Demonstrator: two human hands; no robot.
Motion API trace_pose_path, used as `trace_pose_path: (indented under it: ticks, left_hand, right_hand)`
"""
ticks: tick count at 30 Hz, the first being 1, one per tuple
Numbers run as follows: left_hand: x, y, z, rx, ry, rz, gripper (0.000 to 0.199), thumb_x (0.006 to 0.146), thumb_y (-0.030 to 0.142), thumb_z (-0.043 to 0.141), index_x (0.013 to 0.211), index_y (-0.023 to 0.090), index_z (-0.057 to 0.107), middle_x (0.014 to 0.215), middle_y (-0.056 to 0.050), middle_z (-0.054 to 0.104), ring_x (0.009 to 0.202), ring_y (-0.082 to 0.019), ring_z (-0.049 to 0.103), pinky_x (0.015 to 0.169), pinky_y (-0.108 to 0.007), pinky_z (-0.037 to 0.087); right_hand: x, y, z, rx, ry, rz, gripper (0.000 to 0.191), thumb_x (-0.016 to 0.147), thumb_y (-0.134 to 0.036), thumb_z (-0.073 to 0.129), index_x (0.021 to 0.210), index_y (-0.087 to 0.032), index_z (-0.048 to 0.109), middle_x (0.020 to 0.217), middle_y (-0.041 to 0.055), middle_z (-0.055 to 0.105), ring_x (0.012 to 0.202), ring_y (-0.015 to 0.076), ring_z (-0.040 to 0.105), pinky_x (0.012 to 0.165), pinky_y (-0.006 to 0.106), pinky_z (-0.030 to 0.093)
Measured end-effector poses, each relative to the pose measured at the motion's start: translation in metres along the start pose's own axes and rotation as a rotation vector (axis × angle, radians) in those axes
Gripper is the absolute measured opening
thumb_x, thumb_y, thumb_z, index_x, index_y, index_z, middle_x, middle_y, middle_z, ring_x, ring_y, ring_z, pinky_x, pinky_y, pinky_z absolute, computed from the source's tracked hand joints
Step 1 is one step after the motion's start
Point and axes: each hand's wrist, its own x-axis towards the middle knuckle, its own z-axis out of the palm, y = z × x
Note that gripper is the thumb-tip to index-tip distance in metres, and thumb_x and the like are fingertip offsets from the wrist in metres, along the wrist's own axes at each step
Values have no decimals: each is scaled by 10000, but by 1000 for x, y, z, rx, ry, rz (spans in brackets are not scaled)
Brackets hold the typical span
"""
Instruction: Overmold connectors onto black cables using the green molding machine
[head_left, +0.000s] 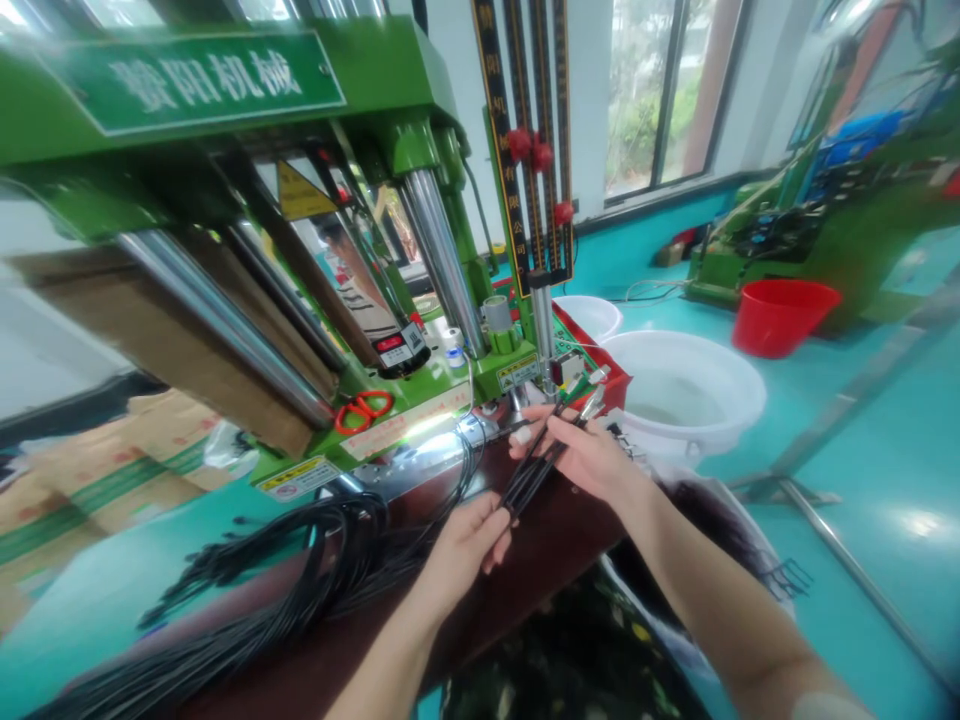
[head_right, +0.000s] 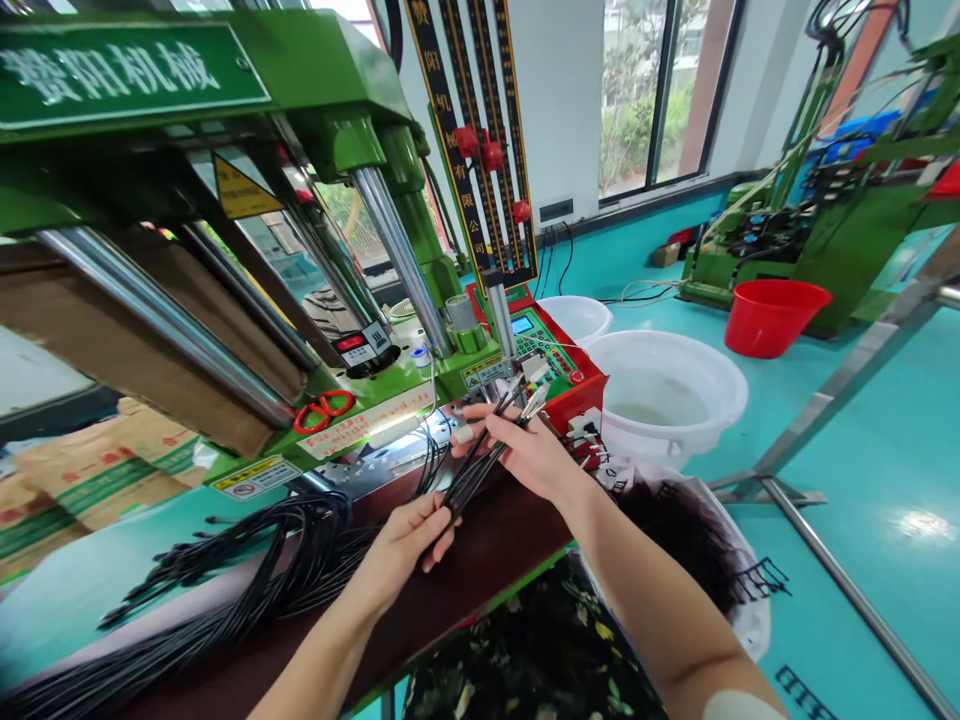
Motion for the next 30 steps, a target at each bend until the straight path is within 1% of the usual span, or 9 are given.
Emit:
trace_pose_path:
  ticks: [5, 8, 10, 12, 15, 18, 21, 26, 30]
  left_hand:
    - [-44, -9, 7, 95, -322, -73, 267, 808, 388, 506, 716, 147, 574, 646, -17, 595, 594, -112, 536, 578, -215, 394]
    - [-59, -12, 17, -62, -438, -134, 223, 685, 341, 657, 812, 163, 618, 795, -29, 640, 764, -162, 581, 689, -238, 420]
    - [-60, -14, 30, -313, -327, -168, 321, 643, 330, 695, 895, 153, 601, 834, -46, 639, 795, -172, 587, 713, -256, 432]
    - [-55, -16, 46, -583, -109, -191, 325, 664, 353, 680, 871, 131, 563, 743, -45, 621, 661, -137, 583, 627, -246, 442]
    - [-44, -16, 64, -815, 109, -187, 310, 693, 390, 657, 775, 152, 478, 492, 46, 487, 368, -50, 402, 395, -180, 316]
    - [-35, -15, 72, -863, 47, -202, 312, 724, 416, 625, 812, 166, 460, 390, 96, 376, 278, -24, 238, 315, -159, 174]
    - [-29, -15, 77, -787, 6, -217, 289, 769, 413, 574, 827, 142, 491, 383, 89, 380, 268, -23, 242, 304, -159, 167]
    - [-16, -13, 83, -680, 41, -192, 281, 773, 411, 554, 774, 143, 469, 430, 59, 461, 279, -39, 340, 296, -159, 225]
    - [-5, -6, 78, -648, 91, -208, 302, 735, 415, 580, 736, 170, 404, 473, 47, 509, 298, -53, 394, 291, -156, 285]
  right_hand:
    - [-31, 16, 15, -355, -96, 122, 233, 813, -361, 569, 865, -154, 661, 781, 57, 690, 813, 201, 634, 804, 365, 467]
    - [-51, 39, 27, -578, -182, 202, 267, 823, -381, 542, 851, -156, 683, 848, 59, 690, 829, 188, 627, 827, 333, 464]
    - [-61, 55, 32, -614, -184, 312, 303, 828, -404, 517, 916, -163, 676, 864, 55, 682, 662, 151, 630, 703, 304, 508]
    - [-67, 68, 33, -569, -136, 462, 347, 823, -431, 505, 1009, -171, 642, 831, 48, 673, 459, 105, 570, 526, 278, 507]
    - [-65, 71, 28, -369, -47, 475, 386, 785, -414, 574, 1098, -188, 590, 942, 74, 660, 655, 162, 639, 637, 319, 525]
    - [-49, 52, 18, -159, -39, 260, 450, 785, -369, 602, 1207, -241, 512, 1194, 91, 561, 1060, 220, 544, 918, 402, 415]
    - [-29, 24, 9, -241, -86, 129, 385, 852, -358, 515, 1222, -252, 505, 1253, 73, 521, 1142, 217, 483, 986, 419, 347]
    - [-10, -1, 4, -710, -313, 365, 398, 901, -419, 392, 1168, -177, 562, 1126, 80, 614, 1089, 198, 529, 999, 400, 331]
    - [-11, 1, 1, -826, -389, 395, 412, 888, -429, 407, 1160, -160, 558, 1130, 81, 612, 1081, 195, 532, 974, 384, 362]
